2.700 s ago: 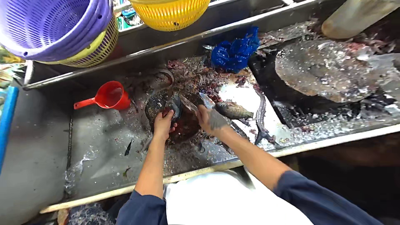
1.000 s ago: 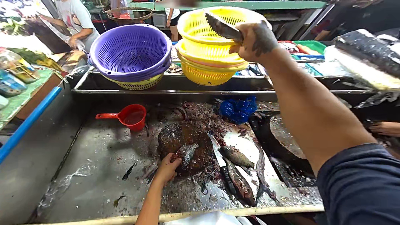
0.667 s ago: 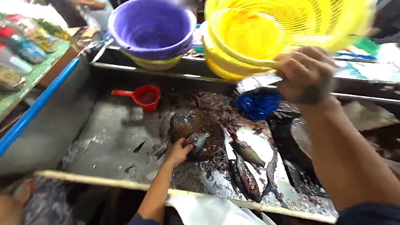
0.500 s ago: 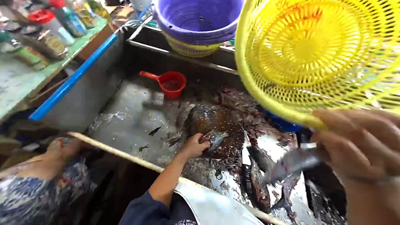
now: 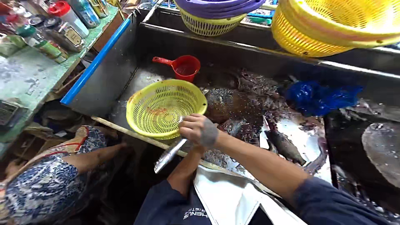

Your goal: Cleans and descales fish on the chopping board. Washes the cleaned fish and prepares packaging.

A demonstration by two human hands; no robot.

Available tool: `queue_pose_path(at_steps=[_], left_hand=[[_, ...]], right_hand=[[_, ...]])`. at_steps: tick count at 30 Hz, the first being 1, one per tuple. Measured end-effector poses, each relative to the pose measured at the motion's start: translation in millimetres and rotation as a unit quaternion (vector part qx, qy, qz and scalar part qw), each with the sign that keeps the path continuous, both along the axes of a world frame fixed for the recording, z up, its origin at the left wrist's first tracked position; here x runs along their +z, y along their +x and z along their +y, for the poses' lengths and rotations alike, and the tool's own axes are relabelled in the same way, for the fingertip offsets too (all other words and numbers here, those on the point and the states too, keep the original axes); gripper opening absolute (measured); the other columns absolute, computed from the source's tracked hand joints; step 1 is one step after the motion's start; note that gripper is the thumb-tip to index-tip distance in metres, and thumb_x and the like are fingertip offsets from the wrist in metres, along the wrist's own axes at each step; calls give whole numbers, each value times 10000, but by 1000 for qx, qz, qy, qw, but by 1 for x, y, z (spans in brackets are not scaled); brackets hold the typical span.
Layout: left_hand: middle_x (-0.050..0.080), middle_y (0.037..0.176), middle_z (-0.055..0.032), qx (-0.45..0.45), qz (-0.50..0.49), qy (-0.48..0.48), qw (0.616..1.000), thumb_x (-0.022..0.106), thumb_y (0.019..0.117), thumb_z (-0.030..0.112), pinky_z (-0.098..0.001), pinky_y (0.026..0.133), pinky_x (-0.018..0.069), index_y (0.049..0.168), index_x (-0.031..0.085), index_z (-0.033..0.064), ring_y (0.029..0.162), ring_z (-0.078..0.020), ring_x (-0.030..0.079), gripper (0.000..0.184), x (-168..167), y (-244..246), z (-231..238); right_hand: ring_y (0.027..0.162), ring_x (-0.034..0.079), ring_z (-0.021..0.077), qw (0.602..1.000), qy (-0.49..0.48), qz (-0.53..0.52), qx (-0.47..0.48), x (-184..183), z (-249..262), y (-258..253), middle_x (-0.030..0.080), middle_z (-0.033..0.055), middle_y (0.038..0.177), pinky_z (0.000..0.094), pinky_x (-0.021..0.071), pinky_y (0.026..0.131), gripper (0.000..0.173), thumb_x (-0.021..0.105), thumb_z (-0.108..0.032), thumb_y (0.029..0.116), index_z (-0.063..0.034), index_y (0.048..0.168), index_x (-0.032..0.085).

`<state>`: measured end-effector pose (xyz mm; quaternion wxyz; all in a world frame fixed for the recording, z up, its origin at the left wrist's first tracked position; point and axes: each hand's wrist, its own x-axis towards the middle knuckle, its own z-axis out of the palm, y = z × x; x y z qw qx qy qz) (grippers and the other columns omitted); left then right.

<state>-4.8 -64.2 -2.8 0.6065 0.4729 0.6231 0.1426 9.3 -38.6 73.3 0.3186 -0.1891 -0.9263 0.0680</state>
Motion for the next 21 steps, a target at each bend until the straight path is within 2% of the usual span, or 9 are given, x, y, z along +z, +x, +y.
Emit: queue_pose_path(at_steps=[3, 6, 8, 9, 11, 13, 17, 19, 21], left_hand=[[658, 1305, -195, -122, -64, 204, 969, 627, 1019, 255, -258, 1031, 498, 1413, 530, -59, 1183, -130, 644, 514, -2, -31, -7], [605, 1431, -145, -121, 74, 71, 987, 660, 1010, 196, -305, 1134, 416, 1458, 522, 11, 1316, -148, 569, 504, 52, -18, -3], [596, 1385, -255, -95, 78, 184, 975, 782, 895, 202, -400, 1128, 442, 1432, 512, -60, 1311, -283, 573, 656, 18, -36, -12], [512, 1420, -324, -108, 47, 192, 974, 795, 860, 157, -484, 1147, 403, 1485, 390, -99, 1341, -371, 509, 788, 9, -44, -10], [680, 1191, -269, -118, 50, 225, 966, 784, 873, 233, -533, 992, 543, 1368, 542, -65, 1123, -355, 674, 626, 4, -34, 8], [700, 1182, -201, -155, 82, 197, 965, 737, 932, 342, -558, 990, 543, 1387, 546, 34, 1116, -330, 687, 582, 13, -23, 25], [676, 1246, -198, -187, 109, 186, 958, 877, 795, 336, -583, 996, 534, 1412, 529, 73, 1159, -347, 666, 755, 18, -1, 38], [687, 1235, -168, -203, 124, 175, 955, 914, 743, 333, -577, 985, 546, 1373, 574, 97, 1142, -326, 675, 754, 19, 12, 42], [702, 1173, -180, -219, 143, 175, 949, 920, 728, 311, -588, 956, 550, 1317, 602, 71, 1103, -341, 685, 711, 21, 19, 44]], right_hand=[[934, 718, 275, 997, -53, -52, -38, -34, 14, -25, 736, 80, 934, 475, 595, 808, 149, 569, -97, 1007, -92, 978, 715], [1065, 698, 270, 981, -119, -75, -131, -26, 12, -19, 734, 88, 1032, 473, 571, 956, 226, 670, -306, 995, -85, 1027, 707], [1026, 695, 261, 963, -156, -32, -216, -4, 0, 4, 713, 97, 996, 462, 579, 920, 361, 696, -432, 962, -73, 992, 689], [933, 710, 250, 944, -182, -4, -275, 6, -9, 22, 711, 91, 932, 462, 604, 823, 369, 709, -433, 950, -66, 984, 693], [781, 697, 252, 856, -321, -34, -405, 26, -29, 75, 683, 77, 860, 516, 592, 682, 399, 557, -480, 1038, -105, 1146, 643], [740, 694, 342, 763, -394, -99, -503, 17, -44, 137, 679, 121, 822, 605, 560, 649, 439, 387, -515, 1087, -174, 1302, 560], [1070, 677, 477, 592, -461, -232, -619, -18, -69, 174, 693, 256, 1172, 673, 535, 864, 436, 432, -397, 1093, -204, 1473, 522], [1128, 657, 481, 589, -495, -248, -589, -8, -77, 145, 652, 274, 1263, 653, 531, 915, 489, 404, -328, 1102, -178, 1567, 404], [1085, 684, 452, 629, -483, -249, -556, 1, -78, 145, 697, 234, 1181, 647, 541, 892, 447, 393, -402, 1104, -203, 1489, 500]])
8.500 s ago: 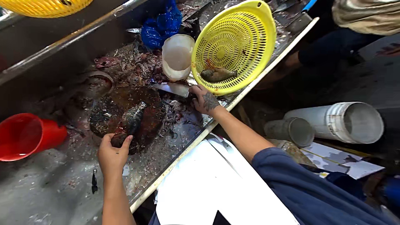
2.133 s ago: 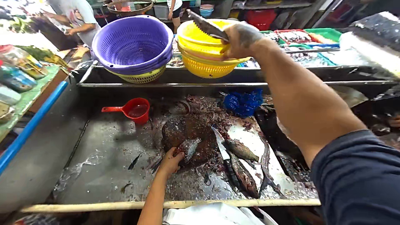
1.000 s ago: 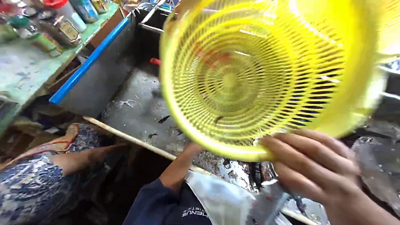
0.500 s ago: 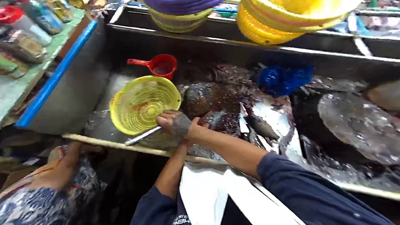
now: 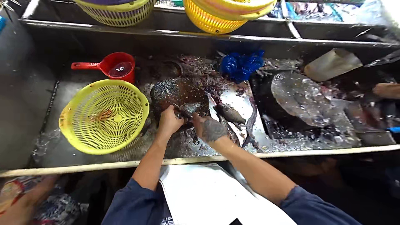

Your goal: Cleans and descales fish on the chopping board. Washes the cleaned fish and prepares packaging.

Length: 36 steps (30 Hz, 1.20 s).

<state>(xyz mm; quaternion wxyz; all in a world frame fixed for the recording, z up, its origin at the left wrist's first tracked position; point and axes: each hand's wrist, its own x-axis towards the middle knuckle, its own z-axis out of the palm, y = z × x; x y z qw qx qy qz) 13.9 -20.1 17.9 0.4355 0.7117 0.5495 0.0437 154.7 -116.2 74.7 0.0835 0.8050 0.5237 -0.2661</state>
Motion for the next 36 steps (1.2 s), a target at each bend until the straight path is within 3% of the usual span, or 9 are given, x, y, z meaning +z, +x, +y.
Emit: queue_pose_path(at_steps=[3, 7, 17, 21, 25, 27, 32, 34, 36], left_hand=[[706, 1180, -183, 0, 2, 4, 1000, 934, 717, 309, -569, 986, 545, 1339, 608, 54, 1118, -327, 687, 747, -4, 4, -2], [704, 1144, -190, 13, 13, -3, 1000, 939, 711, 339, -570, 972, 546, 1275, 623, 27, 1102, -338, 683, 717, -1, 15, -2], [708, 1180, -178, -5, 26, 9, 1000, 930, 719, 362, -580, 984, 543, 1337, 615, 70, 1125, -332, 684, 752, -4, 12, 12], [710, 1142, -181, -10, 40, 5, 999, 914, 731, 370, -589, 957, 549, 1306, 615, 60, 1096, -338, 689, 719, 1, 18, 15], [709, 1189, -175, 4, 37, 32, 999, 930, 713, 421, -587, 978, 542, 1334, 627, 82, 1120, -331, 686, 770, -9, 10, 15], [710, 1201, -163, -1, 37, 37, 999, 939, 698, 405, -589, 974, 549, 1361, 610, 99, 1122, -322, 688, 802, -12, 12, 12], [642, 1353, -146, 1, -17, -15, 1000, 910, 765, 352, -534, 1081, 494, 1460, 511, 85, 1253, -278, 620, 844, -9, 10, 24], [650, 1324, -113, 44, -66, -62, 995, 800, 904, 341, -418, 879, 590, 1484, 478, 120, 1015, -195, 691, 699, -10, 13, 16], [661, 1108, -99, 176, -163, -164, 957, 610, 1046, 336, -289, 530, 505, 1463, 480, 171, 637, -145, 592, 467, -10, 29, 2]], right_hand=[[1002, 703, 448, 999, 36, -17, -31, -9, 6, 32, 717, 217, 1100, 653, 555, 802, 406, 432, -441, 1088, -208, 1376, 599], [1107, 681, 410, 998, 11, 63, 5, 13, 6, 22, 703, 206, 1169, 627, 537, 927, 408, 430, -401, 1094, -129, 1330, 623], [1058, 688, 406, 998, 38, 45, -5, 3, 27, 44, 712, 198, 1106, 636, 542, 878, 389, 465, -417, 1082, -123, 1235, 668], [1133, 670, 443, 999, -32, 29, -3, 22, 15, 0, 668, 243, 1231, 623, 546, 918, 446, 389, -342, 1109, -138, 1500, 450], [1088, 683, 438, 998, -1, 35, -49, 2, 15, 35, 695, 236, 1147, 621, 545, 893, 409, 413, -368, 1102, -125, 1410, 530], [1065, 688, 448, 995, 1, 79, -58, -13, 5, 27, 689, 245, 1147, 632, 558, 875, 425, 415, -327, 1098, -126, 1471, 459], [1133, 669, 431, 992, -21, 120, -43, 6, 1, 41, 680, 238, 1209, 627, 534, 939, 446, 391, -366, 1106, -109, 1451, 506], [1076, 684, 441, 991, 3, 106, -82, -18, 11, 61, 690, 242, 1139, 626, 546, 889, 425, 405, -374, 1105, -103, 1418, 503], [1015, 700, 441, 985, 31, 142, -94, -40, -2, 49, 693, 237, 1099, 625, 567, 847, 442, 416, -342, 1099, -107, 1474, 427]])
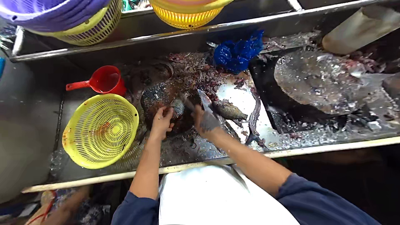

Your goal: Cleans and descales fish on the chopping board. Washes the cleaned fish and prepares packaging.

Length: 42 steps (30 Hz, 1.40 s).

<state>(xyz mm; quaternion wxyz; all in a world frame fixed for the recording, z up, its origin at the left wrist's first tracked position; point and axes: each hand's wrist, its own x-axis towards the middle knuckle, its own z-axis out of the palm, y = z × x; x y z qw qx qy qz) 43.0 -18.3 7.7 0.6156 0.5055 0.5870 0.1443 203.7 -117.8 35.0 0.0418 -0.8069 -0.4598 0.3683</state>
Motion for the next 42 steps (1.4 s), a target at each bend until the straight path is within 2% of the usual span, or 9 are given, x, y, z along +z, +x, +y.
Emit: queue_pose_path(at_steps=[3, 7, 12, 17, 21, 28, 35, 40, 42], left_hand=[[631, 1022, -134, 120, -55, -86, 987, 516, 1083, 372, -299, 497, 492, 1457, 492, 192, 611, -171, 574, 415, 10, 20, -3], [671, 963, -153, 185, -132, -139, 964, 440, 1106, 344, -325, 582, 542, 1388, 526, 103, 695, -214, 643, 380, 8, 27, 2], [640, 1130, -170, 224, -121, -130, 958, 480, 1089, 335, -390, 710, 564, 1361, 543, 70, 876, -260, 656, 384, 16, 42, 6], [694, 1122, -188, 64, 84, 10, 994, 609, 1043, 343, -425, 761, 601, 1327, 588, 14, 911, -265, 708, 435, 11, 25, 11], [687, 1099, -238, 30, 213, 142, 966, 716, 945, 423, -540, 808, 606, 1364, 486, -30, 920, -347, 719, 658, 4, 39, 27], [632, 1267, -214, 216, -8, 75, 973, 731, 958, 181, -501, 936, 550, 1415, 470, 19, 1127, -304, 645, 551, -1, 73, 20], [648, 772, -74, 247, -268, -178, 914, 546, 1021, 310, -298, 502, 542, 998, 635, 88, 594, -158, 631, 241, 25, 74, 26], [640, 787, -93, 219, -259, -239, 910, 495, 1026, 399, -312, 514, 556, 994, 615, 83, 597, -185, 638, 340, 22, 50, 31], [636, 809, -91, 235, -289, -243, 896, 466, 1028, 443, -342, 554, 566, 1026, 609, 99, 625, -195, 636, 373, 22, 54, 27]], right_hand=[[995, 716, 389, 998, -15, 64, 25, 17, -36, -37, 697, 190, 1077, 575, 581, 858, 498, 389, -360, 1099, -117, 1531, 344], [1008, 714, 382, 998, 39, 50, 3, 22, -19, -12, 707, 188, 1072, 569, 575, 866, 444, 393, -354, 1105, -100, 1466, 436], [1065, 703, 405, 998, -32, 35, 30, 14, -31, -24, 681, 212, 1162, 579, 574, 889, 485, 379, -334, 1102, -129, 1539, 337], [1070, 699, 391, 999, -3, 33, 26, 30, -22, 8, 696, 197, 1132, 570, 565, 901, 447, 379, -386, 1106, -116, 1455, 448], [1046, 699, 412, 999, 45, 18, 17, 8, 27, 26, 702, 210, 1082, 600, 558, 866, 393, 443, -357, 1092, -108, 1393, 488], [1110, 683, 372, 991, 43, 127, -3, 15, 4, 17, 686, 212, 1169, 557, 539, 970, 459, 407, -367, 1107, -53, 1432, 483], [889, 728, 354, 994, 97, 54, 7, 22, -22, 11, 704, 141, 938, 554, 588, 755, 438, 322, -426, 1097, -122, 1353, 507], [791, 714, 344, 981, 193, 17, -18, 39, -11, 35, 678, 124, 814, 545, 572, 686, 368, 401, -405, 1095, -101, 1204, 577], [791, 711, 340, 975, 211, 66, -18, 30, -2, 28, 679, 126, 833, 551, 581, 700, 374, 404, -394, 1095, -93, 1263, 548]])
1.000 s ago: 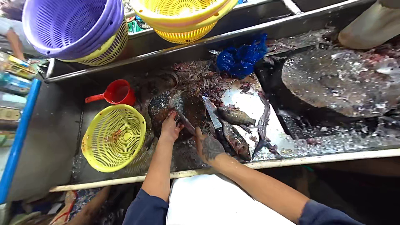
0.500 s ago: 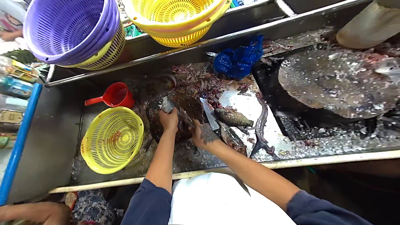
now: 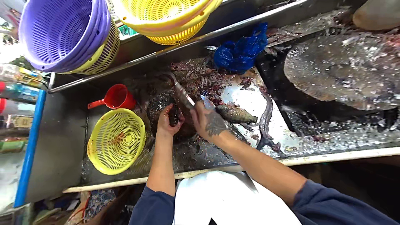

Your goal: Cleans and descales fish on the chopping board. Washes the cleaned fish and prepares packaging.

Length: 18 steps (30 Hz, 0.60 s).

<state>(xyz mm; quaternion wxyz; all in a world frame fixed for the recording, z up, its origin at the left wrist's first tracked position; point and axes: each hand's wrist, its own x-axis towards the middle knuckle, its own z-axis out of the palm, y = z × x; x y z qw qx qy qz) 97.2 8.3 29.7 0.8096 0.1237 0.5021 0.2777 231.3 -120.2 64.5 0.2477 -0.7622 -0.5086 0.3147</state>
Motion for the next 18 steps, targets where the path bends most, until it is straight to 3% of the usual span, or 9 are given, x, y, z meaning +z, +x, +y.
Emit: queue_pose_path(at_steps=[2, 4, 6, 9, 12, 17, 18], left_hand=[[643, 797, -87, 8, -41, 6, 999, 424, 1033, 462, -346, 562, 579, 1044, 606, 86, 626, -192, 649, 418, -1, 2, -2], [633, 794, -88, -9, -128, 37, 991, 367, 1058, 473, -350, 632, 590, 1105, 594, 48, 645, -200, 647, 484, -4, -3, 5], [661, 799, -65, -12, -167, 71, 983, 361, 1051, 466, -334, 604, 604, 1091, 639, 79, 660, -180, 675, 478, -2, -8, 1], [708, 973, -72, -12, -218, 105, 970, 418, 1042, 507, -346, 686, 614, 1186, 650, 127, 804, -177, 709, 468, -1, 0, -7], [668, 937, -76, -21, -286, 95, 953, 405, 1035, 547, -305, 719, 598, 1293, 594, 70, 764, -163, 682, 574, -4, -1, 0], [713, 950, -67, 9, -220, 123, 968, 405, 1055, 495, -307, 633, 603, 1151, 656, 120, 749, -157, 703, 461, -2, 9, -10], [685, 873, -60, 12, -235, 97, 967, 425, 1031, 495, -280, 620, 587, 1125, 649, 92, 699, -143, 680, 470, -4, 11, -7]], right_hand=[[761, 706, 301, 997, -9, 69, 44, -6, -26, -26, 678, 109, 831, 522, 586, 702, 422, 373, -410, 1094, -87, 1314, 531], [730, 687, 264, 992, -23, 100, 75, 7, -42, -28, 652, 82, 803, 489, 579, 688, 435, 345, -447, 1100, -99, 1287, 529], [723, 684, 269, 992, 34, 116, 36, 9, -28, -16, 659, 103, 792, 495, 581, 692, 437, 378, -398, 1102, -41, 1259, 574], [791, 705, 313, 995, 36, 97, 10, -6, -9, -17, 678, 126, 833, 537, 583, 735, 416, 370, -396, 1103, -59, 1279, 538], [807, 727, 322, 998, -11, 33, 49, 5, -32, -32, 692, 111, 862, 514, 592, 707, 453, 323, -429, 1103, -88, 1319, 528], [861, 720, 342, 998, 1, 44, 39, 12, -11, -12, 696, 131, 894, 551, 581, 757, 404, 366, -412, 1106, -96, 1298, 530], [835, 721, 335, 998, -5, 42, 56, 11, -17, -17, 692, 120, 874, 545, 584, 735, 413, 357, -425, 1104, -106, 1304, 528]])
